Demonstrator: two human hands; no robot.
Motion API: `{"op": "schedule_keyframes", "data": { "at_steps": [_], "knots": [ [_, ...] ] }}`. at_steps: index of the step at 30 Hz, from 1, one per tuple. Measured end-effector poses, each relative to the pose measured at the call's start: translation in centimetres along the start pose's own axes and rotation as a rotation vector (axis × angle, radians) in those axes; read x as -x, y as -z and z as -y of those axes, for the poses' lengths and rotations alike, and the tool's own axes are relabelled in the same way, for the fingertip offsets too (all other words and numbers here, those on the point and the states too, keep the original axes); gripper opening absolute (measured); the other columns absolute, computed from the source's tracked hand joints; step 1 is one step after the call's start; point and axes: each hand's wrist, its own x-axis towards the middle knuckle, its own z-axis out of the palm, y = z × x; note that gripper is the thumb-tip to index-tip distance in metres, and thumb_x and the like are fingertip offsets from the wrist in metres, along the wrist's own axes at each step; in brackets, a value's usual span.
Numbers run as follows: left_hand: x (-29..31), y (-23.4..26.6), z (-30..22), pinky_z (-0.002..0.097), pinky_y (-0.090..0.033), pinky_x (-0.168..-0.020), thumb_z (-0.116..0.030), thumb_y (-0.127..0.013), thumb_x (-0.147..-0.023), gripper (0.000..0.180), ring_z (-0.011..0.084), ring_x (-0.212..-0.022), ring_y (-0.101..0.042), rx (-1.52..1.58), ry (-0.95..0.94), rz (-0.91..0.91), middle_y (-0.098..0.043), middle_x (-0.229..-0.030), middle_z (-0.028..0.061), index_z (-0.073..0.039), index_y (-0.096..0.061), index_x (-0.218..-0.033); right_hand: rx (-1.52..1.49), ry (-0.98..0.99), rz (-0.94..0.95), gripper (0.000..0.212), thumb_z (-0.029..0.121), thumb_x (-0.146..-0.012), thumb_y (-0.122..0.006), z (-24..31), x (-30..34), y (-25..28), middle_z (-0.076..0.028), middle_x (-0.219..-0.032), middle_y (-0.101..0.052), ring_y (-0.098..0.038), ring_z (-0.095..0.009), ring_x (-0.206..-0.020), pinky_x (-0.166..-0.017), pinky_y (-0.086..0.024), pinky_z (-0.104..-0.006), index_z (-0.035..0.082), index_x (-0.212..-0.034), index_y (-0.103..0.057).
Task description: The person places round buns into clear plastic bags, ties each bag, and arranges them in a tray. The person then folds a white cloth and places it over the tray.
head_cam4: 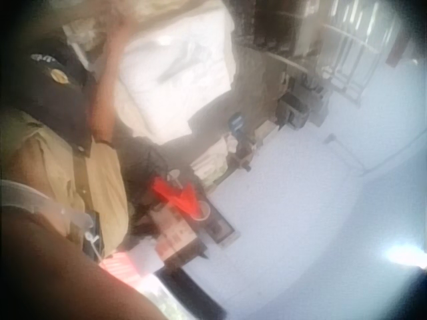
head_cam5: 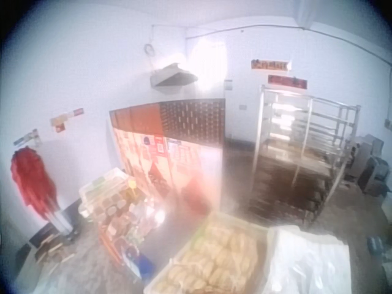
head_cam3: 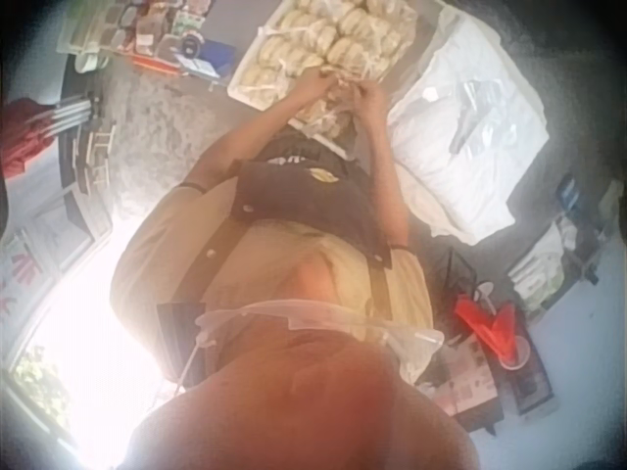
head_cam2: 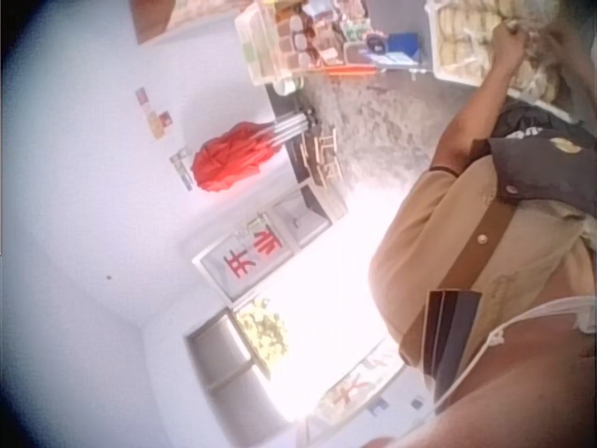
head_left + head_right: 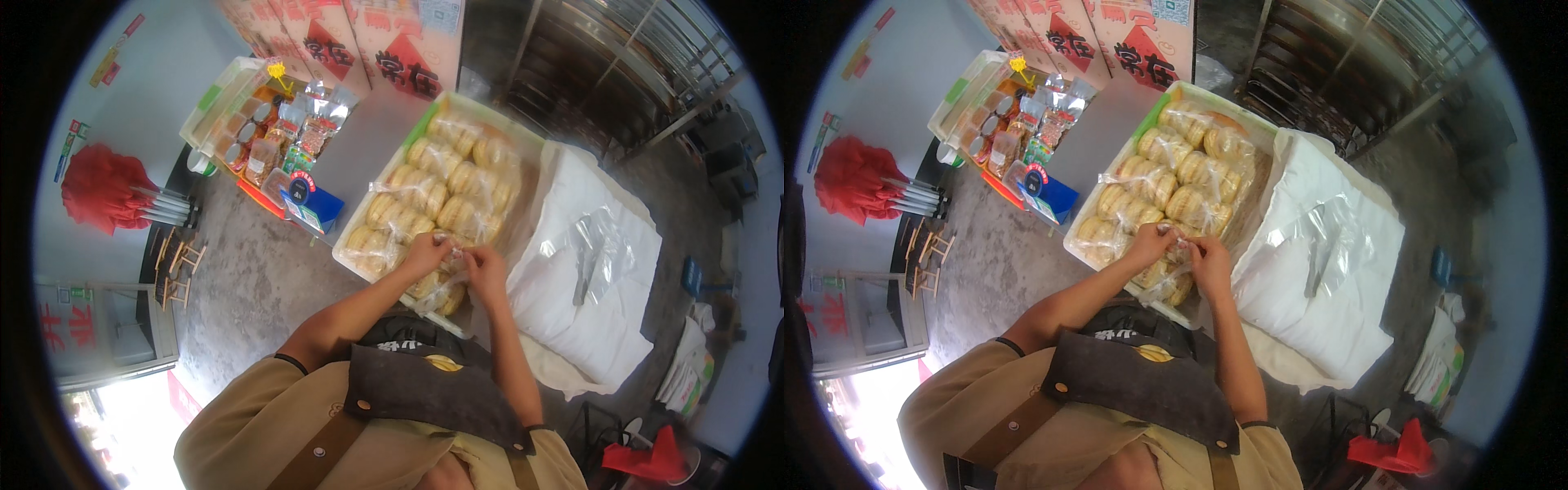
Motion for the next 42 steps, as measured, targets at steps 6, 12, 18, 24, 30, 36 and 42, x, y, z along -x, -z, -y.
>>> {"op": "schedule_keyframes", "data": {
  "at_steps": [6, 12, 18, 24, 30, 36, 42],
  "knots": [
    [1.1, -0.6, -1.2, 0.0315, -0.055, -0.066, -0.012, -0.069, -0.095, 0.017, 0.0142, -0.072, -0.071, -0.023, -0.122, -0.079, -0.077, -0.091, 0.01, 0.002, -0.076, -0.101, -0.038, -0.191, 0.033, 0.01, 0.009, -0.094, -0.072, -0.4, 0.5, -0.7, -0.008, -0.08, -0.071, -0.066, -0.016, -0.072, -0.068, -0.053, -0.0321, 0.002, -0.1, -0.072],
    [2.9, -0.7, -3.0, 0.0343, -0.058, -0.078, 0.001, -0.069, -0.087, 0.023, 0.0252, -0.094, -0.073, -0.509, -0.569, -0.155, -0.07, -0.106, 0.012, -0.003, -0.071, -0.11, -0.123, -0.171, 0.092, 0.019, 0.007, -0.094, -0.07, -0.8, -0.3, -1.4, -0.008, -0.083, -0.073, -0.068, -0.015, -0.075, -0.071, -0.054, -0.0319, 0.002, -0.112, -0.073],
    [3.6, 0.0, -3.4, 0.0385, -0.058, -0.082, 0.006, -0.066, -0.086, 0.038, 0.0289, -0.102, -0.071, -0.636, -0.748, -0.1, -0.064, -0.116, 0.0138, -0.005, -0.065, -0.122, -0.146, -0.179, 0.108, 0.018, 0.006, -0.093, -0.068, -0.8, -0.4, -1.9, -0.012, -0.085, -0.074, -0.069, -0.019, -0.075, -0.071, -0.055, -0.034, 0.0, -0.11, -0.074],
    [3.5, 0.1, -2.5, 0.0354, -0.058, -0.078, 0.0, -0.07, -0.089, 0.035, 0.0251, -0.091, -0.075, -0.409, -0.576, -0.201, -0.066, -0.116, 0.0132, -0.002, -0.065, -0.123, 0.027, -0.158, 0.008, 0.016, 0.015, -0.091, -0.072, -1.0, -0.2, -2.6, -0.017, -0.078, -0.072, -0.071, -0.027, -0.07, -0.068, -0.054, -0.0378, -0.001, -0.095, -0.074],
    [1.4, 1.6, -1.6, 0.03, -0.055, -0.074, -0.009, -0.078, -0.088, 0.021, 0.0117, -0.081, -0.069, -0.28, -0.176, -0.012, -0.075, -0.092, 0.0065, 0.0, -0.077, -0.107, 0.055, -0.067, -0.116, 0.015, 0.014, -0.088, -0.076, -0.4, 0.0, -2.8, -0.016, -0.078, -0.073, -0.071, -0.027, -0.07, -0.068, -0.055, -0.0377, -0.001, -0.092, -0.075],
    [0.4, 2.6, -1.6, 0.0294, -0.054, -0.071, -0.011, -0.079, -0.087, 0.015, 0.0109, -0.077, -0.067, -0.31, -0.184, 0.116, -0.075, -0.086, 0.0056, -0.001, -0.079, -0.099, 0.059, -0.131, -0.067, 0.013, 0.013, -0.088, -0.079, 1.0, -0.2, -2.1, -0.015, -0.083, -0.074, -0.072, -0.024, -0.074, -0.071, -0.056, -0.0361, 0.002, -0.094, -0.075],
    [0.2, 2.1, -1.2, 0.03, -0.054, -0.069, -0.012, -0.076, -0.089, 0.014, 0.0124, -0.075, -0.068, -0.377, -0.154, 0.036, -0.075, -0.084, 0.0067, 0.001, -0.076, -0.095, 0.122, 0.161, -0.044, 0.011, 0.007, -0.09, -0.074, 1.4, 0.4, -2.1, -0.015, -0.089, -0.07, -0.071, -0.028, -0.082, -0.076, -0.055, -0.0375, 0.004, -0.101, -0.074]
  ]
}}
